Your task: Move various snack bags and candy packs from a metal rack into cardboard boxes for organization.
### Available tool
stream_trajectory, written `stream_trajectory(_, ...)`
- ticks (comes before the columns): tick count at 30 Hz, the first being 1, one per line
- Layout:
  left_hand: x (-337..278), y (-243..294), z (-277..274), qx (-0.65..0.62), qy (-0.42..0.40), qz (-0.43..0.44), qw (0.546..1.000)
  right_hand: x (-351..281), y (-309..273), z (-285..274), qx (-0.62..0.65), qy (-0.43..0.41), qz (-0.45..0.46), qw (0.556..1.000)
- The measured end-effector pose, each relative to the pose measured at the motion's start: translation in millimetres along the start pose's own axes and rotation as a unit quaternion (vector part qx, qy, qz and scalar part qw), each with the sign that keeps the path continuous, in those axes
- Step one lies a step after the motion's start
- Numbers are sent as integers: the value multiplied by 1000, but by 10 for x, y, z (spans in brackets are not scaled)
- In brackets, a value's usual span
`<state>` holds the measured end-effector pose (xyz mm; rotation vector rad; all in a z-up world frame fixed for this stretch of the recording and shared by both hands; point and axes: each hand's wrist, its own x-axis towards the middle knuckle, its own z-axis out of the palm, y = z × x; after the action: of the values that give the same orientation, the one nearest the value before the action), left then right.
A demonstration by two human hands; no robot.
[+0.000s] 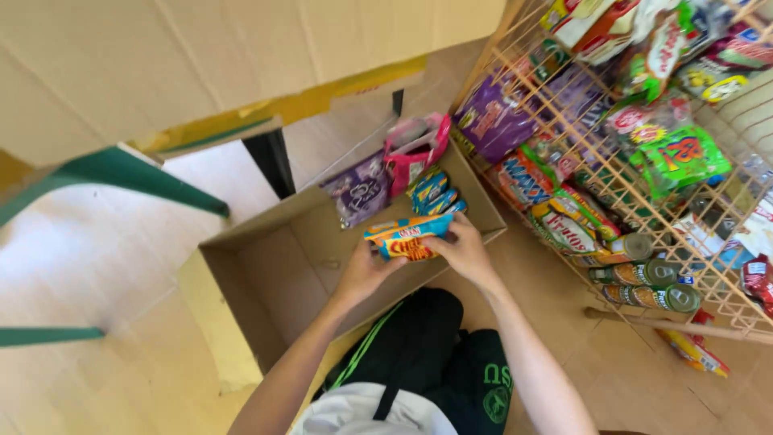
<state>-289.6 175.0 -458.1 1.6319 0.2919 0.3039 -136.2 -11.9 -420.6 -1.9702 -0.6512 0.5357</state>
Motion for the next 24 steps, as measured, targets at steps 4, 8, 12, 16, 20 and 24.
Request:
stream_trajectory(4,-46,-409,-147,133,102,-115,979,130,251,548,-8,26,-42,999)
stream_trajectory(8,166,-1295,-131,191,116,-176,959,117,422,843,-130,28,8,991)
stream_trajectory(12,454,-2117,127,224,164,-157,948,247,826,966,-190,-7,-9,982)
stream_trajectory(16,638,-2084,231,102,286,-202,931,389,1182,1141,-174,-74,10,982)
stream_trajectory(20,863,-2442,357,84,323,-239,912,397,1281,1193,-186,-134,44,972)
stream_trajectory(24,1068,-2577,423,116,328,-299,889,383,1297,1169,-172,-127,50,976)
